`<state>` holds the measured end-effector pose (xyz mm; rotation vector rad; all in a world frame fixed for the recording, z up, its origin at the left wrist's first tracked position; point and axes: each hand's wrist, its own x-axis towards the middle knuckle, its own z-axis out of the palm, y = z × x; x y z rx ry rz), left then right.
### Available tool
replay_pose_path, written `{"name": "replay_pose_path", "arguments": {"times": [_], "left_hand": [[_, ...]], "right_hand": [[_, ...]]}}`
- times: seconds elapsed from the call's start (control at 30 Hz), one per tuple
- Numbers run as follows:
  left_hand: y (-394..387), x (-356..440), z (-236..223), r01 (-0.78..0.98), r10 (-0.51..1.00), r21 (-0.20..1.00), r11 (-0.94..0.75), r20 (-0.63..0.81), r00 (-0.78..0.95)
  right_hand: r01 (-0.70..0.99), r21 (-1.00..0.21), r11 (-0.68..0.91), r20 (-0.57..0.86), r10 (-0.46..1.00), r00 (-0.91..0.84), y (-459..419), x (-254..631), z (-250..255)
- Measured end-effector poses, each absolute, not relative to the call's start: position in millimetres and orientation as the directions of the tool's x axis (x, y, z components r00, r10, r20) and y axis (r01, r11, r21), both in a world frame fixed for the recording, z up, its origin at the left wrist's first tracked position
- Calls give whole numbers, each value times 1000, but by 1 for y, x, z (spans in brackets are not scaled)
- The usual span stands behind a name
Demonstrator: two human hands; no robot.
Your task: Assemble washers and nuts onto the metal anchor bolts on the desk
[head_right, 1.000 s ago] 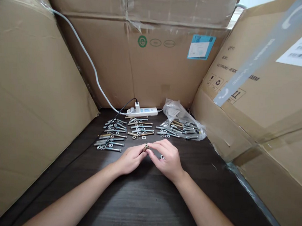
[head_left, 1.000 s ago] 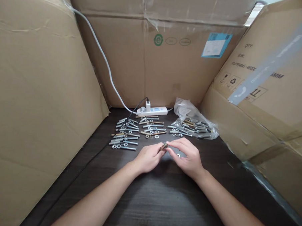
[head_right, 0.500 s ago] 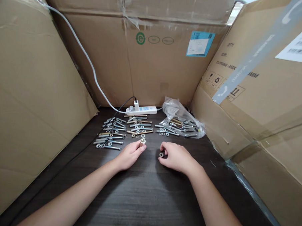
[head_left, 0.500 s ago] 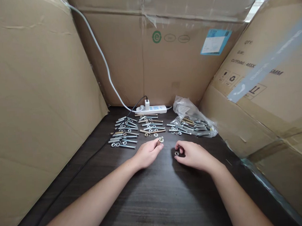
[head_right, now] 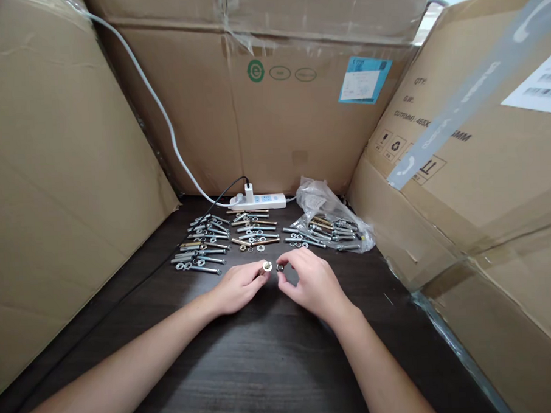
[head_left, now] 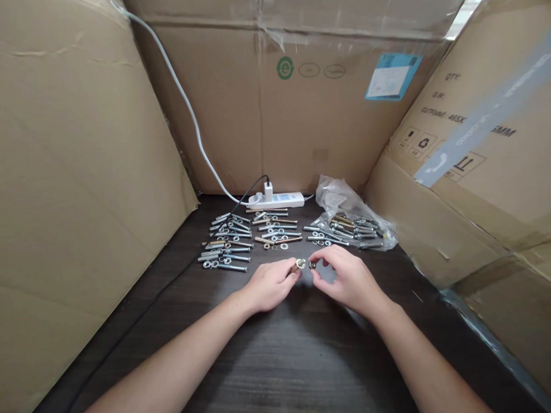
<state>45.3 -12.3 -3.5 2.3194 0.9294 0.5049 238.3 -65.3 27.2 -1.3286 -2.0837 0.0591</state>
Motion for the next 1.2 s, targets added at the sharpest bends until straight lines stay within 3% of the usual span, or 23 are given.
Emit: {"name": "replay_pose_path", "arguments": {"times": [0.17, 0.63, 0.87, 1.2], "left_hand": [[-12, 44, -3, 469, 692, 647, -601, 126, 711], [-14, 45, -1, 439, 672, 657, -613, 142, 727], [-13, 44, 0, 503, 661, 543, -672, 134, 739], [-23, 46, 19, 719, 733, 235, -654, -41, 679]], "right_hand": [[743, -362, 563, 637, 731, -244, -69, 231, 28], [694, -428, 579, 599, 757, -262, -71, 221, 22], [617, -443, 650, 612, 723, -322, -77, 209, 19], [595, -461, 658, 604, 724, -333, -78, 205, 19]]}}
